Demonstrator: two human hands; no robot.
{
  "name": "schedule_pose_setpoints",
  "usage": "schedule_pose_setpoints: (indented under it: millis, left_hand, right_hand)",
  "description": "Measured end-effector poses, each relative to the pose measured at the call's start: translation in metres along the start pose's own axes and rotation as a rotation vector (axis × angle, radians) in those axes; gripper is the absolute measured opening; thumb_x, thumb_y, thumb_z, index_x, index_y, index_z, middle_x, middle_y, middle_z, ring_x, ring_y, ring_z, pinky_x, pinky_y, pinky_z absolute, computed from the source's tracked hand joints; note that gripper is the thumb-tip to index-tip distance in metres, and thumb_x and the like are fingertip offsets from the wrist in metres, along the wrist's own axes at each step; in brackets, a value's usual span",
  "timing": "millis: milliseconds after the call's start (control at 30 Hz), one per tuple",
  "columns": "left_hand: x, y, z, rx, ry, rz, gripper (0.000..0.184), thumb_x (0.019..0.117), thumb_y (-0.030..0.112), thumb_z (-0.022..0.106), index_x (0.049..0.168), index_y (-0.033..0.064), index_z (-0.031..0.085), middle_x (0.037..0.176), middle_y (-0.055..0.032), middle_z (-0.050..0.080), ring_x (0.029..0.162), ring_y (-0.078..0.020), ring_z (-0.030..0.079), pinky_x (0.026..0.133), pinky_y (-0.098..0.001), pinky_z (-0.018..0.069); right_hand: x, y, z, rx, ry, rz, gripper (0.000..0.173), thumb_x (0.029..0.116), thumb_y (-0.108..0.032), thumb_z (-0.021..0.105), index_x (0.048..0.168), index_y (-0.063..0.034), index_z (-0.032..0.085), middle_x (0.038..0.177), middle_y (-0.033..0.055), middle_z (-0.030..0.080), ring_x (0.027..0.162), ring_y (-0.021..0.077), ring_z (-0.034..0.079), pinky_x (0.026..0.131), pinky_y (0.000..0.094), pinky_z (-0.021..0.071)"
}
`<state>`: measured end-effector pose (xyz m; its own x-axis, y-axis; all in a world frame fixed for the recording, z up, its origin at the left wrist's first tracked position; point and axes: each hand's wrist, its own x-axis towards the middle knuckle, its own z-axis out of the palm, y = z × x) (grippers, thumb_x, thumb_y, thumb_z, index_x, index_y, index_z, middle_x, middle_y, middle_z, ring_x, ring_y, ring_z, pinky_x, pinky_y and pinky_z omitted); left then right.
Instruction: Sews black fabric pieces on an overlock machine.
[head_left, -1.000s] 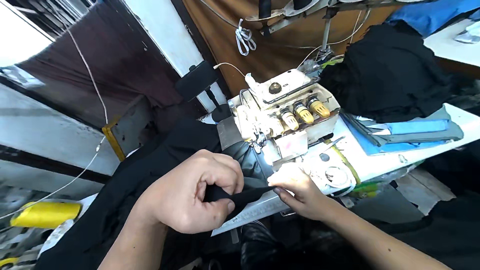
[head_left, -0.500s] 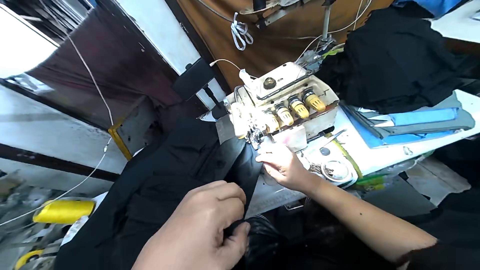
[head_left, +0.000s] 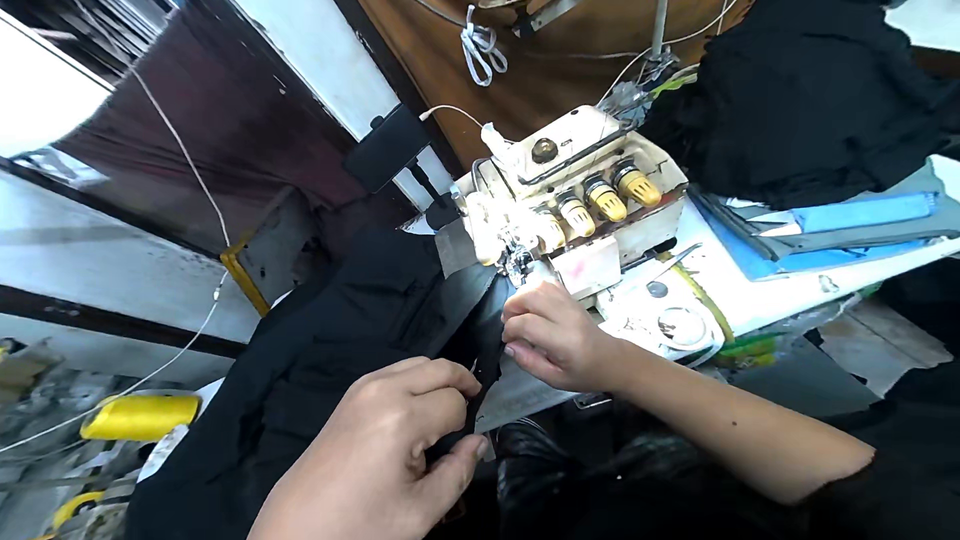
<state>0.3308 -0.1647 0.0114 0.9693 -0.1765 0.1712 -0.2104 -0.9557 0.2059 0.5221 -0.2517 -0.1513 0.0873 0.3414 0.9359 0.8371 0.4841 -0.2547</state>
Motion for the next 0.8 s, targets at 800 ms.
schedule_pose_setpoints:
  millis: [800]
  left_hand:
    - [0.017,0.026,0.126,0.053,0.005,-0.088,0.013,0.0791,0.014,0.063,0.069,0.0062,0.066,0.103,-0.0141,0.075,0.078,-0.0236,0.071,0.06,-0.033,0.0553]
  right_hand:
    - [-0.085,0.008,-0.017,-0.122,-0.144,0.161,0.023,0.1046,-0.015,0.045,0.102,-0.0152,0.068,0.121,0.0056,0.072,0.1,0.022,0.067,0.101,0.0438,0.0449]
